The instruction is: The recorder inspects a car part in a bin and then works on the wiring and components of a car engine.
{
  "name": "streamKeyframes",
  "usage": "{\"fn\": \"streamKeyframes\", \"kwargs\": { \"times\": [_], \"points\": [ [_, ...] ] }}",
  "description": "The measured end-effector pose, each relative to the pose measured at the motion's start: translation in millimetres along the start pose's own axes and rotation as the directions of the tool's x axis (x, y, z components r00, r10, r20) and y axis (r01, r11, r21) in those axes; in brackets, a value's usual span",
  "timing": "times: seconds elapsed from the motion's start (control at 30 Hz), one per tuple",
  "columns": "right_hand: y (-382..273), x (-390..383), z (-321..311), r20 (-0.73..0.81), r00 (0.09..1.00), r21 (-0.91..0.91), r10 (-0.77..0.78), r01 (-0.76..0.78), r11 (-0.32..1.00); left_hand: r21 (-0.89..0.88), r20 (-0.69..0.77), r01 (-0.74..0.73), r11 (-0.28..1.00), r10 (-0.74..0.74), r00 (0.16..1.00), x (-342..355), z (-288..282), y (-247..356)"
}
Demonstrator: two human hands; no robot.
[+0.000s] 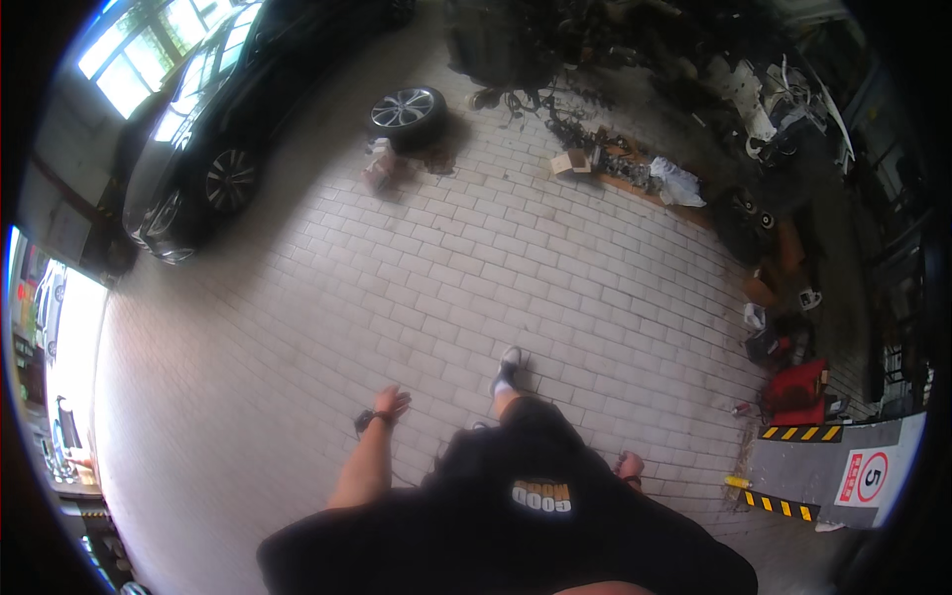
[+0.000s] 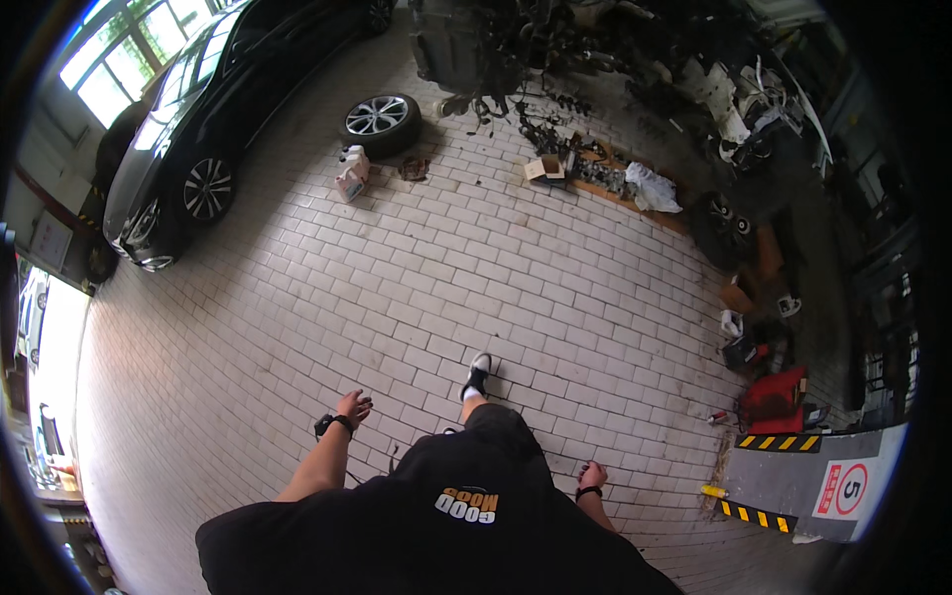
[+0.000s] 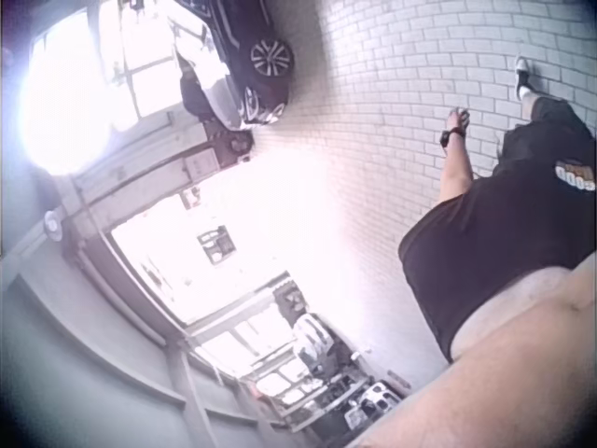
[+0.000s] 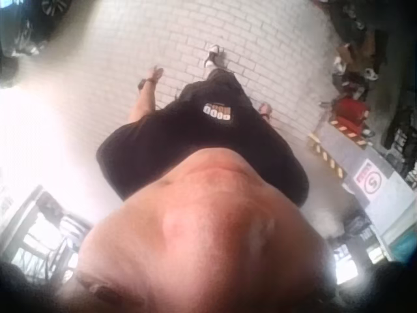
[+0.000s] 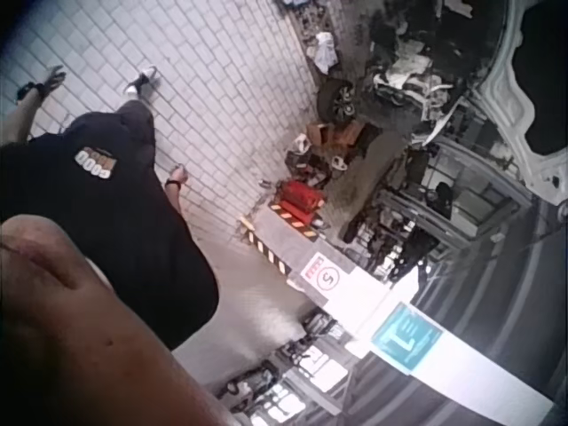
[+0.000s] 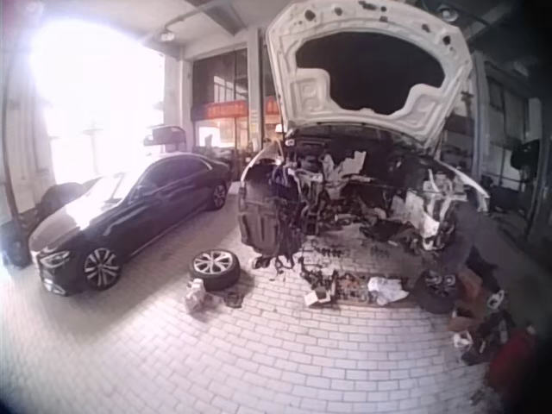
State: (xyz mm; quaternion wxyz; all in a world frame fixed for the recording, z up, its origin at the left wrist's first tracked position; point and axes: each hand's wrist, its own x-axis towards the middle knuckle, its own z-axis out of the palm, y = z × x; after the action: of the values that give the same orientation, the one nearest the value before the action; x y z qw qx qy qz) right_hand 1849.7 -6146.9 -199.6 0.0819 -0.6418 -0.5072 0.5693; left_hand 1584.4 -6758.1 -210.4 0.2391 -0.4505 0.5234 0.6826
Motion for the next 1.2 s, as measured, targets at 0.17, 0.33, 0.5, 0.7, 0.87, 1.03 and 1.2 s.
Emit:
{"fn": "streamKeyframes", "kwargs": {
  "times": [0.17, 0.33, 0.5, 0.7, 0.87, 1.03, 1.2],
  "points": [
    [-20.5, 29.6, 110.2, 0.009, 0.993, -0.027, 0.120, -0.119, 0.993, 0.149, -0.024, 0.043, 0.988, -0.040, 0.999, 14.7, 48.7, 45.9],
    [-85.0, 92.8, 227.6, 0.213, 0.971, 0.101, 0.106, -0.130, 0.986, 0.129, -0.080, 0.017, 0.991, -0.007, 0.997, 20.7, 73.1, 109.1],
    [-230.0, 101.3, 351.3, 0.256, 0.949, 0.204, -0.183, 0.132, 0.970, 0.064, -0.105, -0.203, 0.977, 0.209, 0.972, 72.9, 80.7, 203.6],
    [-349.6, 94.7, 377.3, 0.257, 0.868, 0.179, -0.426, 0.390, 0.903, 0.172, -0.107, -0.410, 0.896, 0.431, 0.896, 85.9, 67.5, 387.9],
    [-289.1, 148.5, 311.2, 0.100, 0.960, 0.143, -0.261, 0.246, 0.959, 0.163, -0.170, -0.526, 0.835, 0.549, 0.818, 101.5, 48.3, 531.9],
    [-180.8, 151.1, 212.5, -0.080, 0.995, -0.261, -0.062, 0.039, 0.965, 0.278, -0.002, -0.584, 0.763, 0.609, 0.793, 116.2, 116.3, 672.1],
    [-180.8, 122.1, 197.8, -0.174, 0.982, -0.350, 0.076, -0.134, 0.927, 0.356, 0.265, -0.690, 0.630, 0.640, 0.721, 193.9, 265.5, 792.2]
  ]
}}
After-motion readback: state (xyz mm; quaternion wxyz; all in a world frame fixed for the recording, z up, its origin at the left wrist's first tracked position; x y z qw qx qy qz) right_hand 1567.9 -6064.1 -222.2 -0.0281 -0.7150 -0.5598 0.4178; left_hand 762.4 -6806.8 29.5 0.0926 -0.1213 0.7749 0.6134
